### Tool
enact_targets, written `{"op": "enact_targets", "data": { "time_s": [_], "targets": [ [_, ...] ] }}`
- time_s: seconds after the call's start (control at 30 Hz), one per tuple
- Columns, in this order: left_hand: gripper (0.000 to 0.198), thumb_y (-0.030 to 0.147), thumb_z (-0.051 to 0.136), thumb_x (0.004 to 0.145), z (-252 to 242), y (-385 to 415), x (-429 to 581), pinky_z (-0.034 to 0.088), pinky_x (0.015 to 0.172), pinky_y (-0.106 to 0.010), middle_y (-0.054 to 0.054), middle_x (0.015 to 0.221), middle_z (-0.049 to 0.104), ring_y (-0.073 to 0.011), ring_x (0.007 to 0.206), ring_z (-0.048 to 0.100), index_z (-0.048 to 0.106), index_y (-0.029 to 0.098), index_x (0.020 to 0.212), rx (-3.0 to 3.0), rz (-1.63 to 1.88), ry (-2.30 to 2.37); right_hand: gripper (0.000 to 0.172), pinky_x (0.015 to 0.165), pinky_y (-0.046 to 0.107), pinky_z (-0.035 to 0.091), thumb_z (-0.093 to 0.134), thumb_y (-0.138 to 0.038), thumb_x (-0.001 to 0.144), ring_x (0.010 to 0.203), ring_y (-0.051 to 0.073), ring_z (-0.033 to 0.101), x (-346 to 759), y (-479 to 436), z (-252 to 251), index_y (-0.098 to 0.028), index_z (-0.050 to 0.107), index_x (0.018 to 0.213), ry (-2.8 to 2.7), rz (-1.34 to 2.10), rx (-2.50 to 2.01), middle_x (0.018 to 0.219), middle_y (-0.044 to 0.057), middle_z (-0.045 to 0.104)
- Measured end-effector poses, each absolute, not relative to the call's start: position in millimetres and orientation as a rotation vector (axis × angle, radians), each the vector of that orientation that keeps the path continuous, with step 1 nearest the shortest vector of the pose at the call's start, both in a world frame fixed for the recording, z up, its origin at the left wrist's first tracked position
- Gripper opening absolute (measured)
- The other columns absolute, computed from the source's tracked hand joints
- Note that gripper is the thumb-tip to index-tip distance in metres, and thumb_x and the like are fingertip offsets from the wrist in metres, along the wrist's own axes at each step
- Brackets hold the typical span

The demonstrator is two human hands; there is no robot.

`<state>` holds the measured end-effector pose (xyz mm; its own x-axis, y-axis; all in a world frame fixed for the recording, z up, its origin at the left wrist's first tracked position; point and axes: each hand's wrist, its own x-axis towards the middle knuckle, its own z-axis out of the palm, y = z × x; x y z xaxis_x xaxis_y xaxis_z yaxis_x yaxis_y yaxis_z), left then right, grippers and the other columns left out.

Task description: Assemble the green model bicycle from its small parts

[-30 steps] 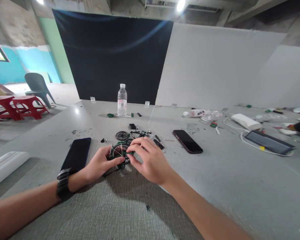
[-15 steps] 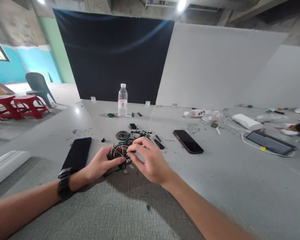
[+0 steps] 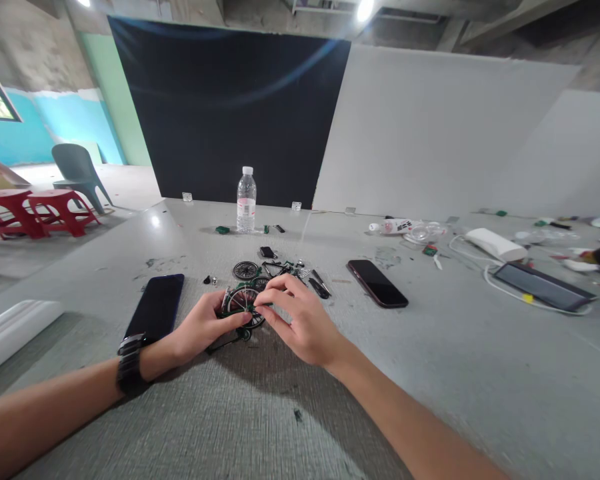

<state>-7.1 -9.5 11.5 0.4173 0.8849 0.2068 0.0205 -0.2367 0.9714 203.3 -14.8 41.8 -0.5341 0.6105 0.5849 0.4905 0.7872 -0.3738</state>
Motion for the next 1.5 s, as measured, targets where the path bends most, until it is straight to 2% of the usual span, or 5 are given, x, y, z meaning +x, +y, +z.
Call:
{"op": "enact_targets", "data": {
  "time_s": [0.47,0.73,1.1,1.33,1.5],
  "targets": [
    [0.033,0.041,0.07,0.084,5,-7,-8,0.046,0.072,-0.028,-0.006,0.09,0.068,-0.0167,0.078,0.058,0.066,0.012,0.099,1.656,1.029,0.822,0.004,0.075,0.032,0.05,0.058,-0.023,0.09,0.088,0.017,0.059,197,-17,43,-0.024,0.062,0.092,-2.119,0.346,-0.878,0.097,0.004,0.063],
    [0.033,0.038,0.071,0.083,9,-8,-7,0.047,0.077,-0.029,-0.005,0.094,0.07,-0.0171,0.082,0.06,0.066,0.013,0.104,1.68,1.045,0.828,0.027,0.078,0.035,0.053,0.061,-0.037,0.089,0.094,0.021,0.063,201,-14,37,-0.024,0.055,0.113,-1.977,0.662,-1.076,0.103,0.006,0.066],
    [0.035,0.04,0.072,0.082,11,-6,-7,0.046,0.069,-0.028,-0.006,0.087,0.068,-0.0165,0.076,0.059,0.064,0.011,0.1,1.584,1.018,0.763,0.026,0.082,0.034,0.05,0.063,-0.035,0.089,0.097,0.019,0.061,198,-15,37,-0.025,0.056,0.111,-1.865,0.781,-1.007,0.102,0.005,0.064],
    [0.04,0.037,0.077,0.078,7,-5,-9,0.049,0.081,-0.032,-0.011,0.102,0.071,-0.0195,0.087,0.063,0.068,0.011,0.108,1.496,1.043,0.718,0.026,0.083,0.037,0.052,0.052,-0.038,0.095,0.098,0.021,0.065,214,-3,45,-0.022,0.055,0.115,-1.939,0.699,-0.98,0.106,0.009,0.068],
    [0.037,0.039,0.074,0.081,5,-4,-9,0.048,0.078,-0.03,-0.01,0.1,0.07,-0.0177,0.084,0.061,0.067,0.012,0.105,1.535,1.052,0.816,0.027,0.085,0.042,0.05,0.047,-0.039,0.095,0.094,0.024,0.065,266,34,45,-0.02,0.062,0.109,-2.039,0.016,-1.33,0.105,0.01,0.069]
  ]
}}
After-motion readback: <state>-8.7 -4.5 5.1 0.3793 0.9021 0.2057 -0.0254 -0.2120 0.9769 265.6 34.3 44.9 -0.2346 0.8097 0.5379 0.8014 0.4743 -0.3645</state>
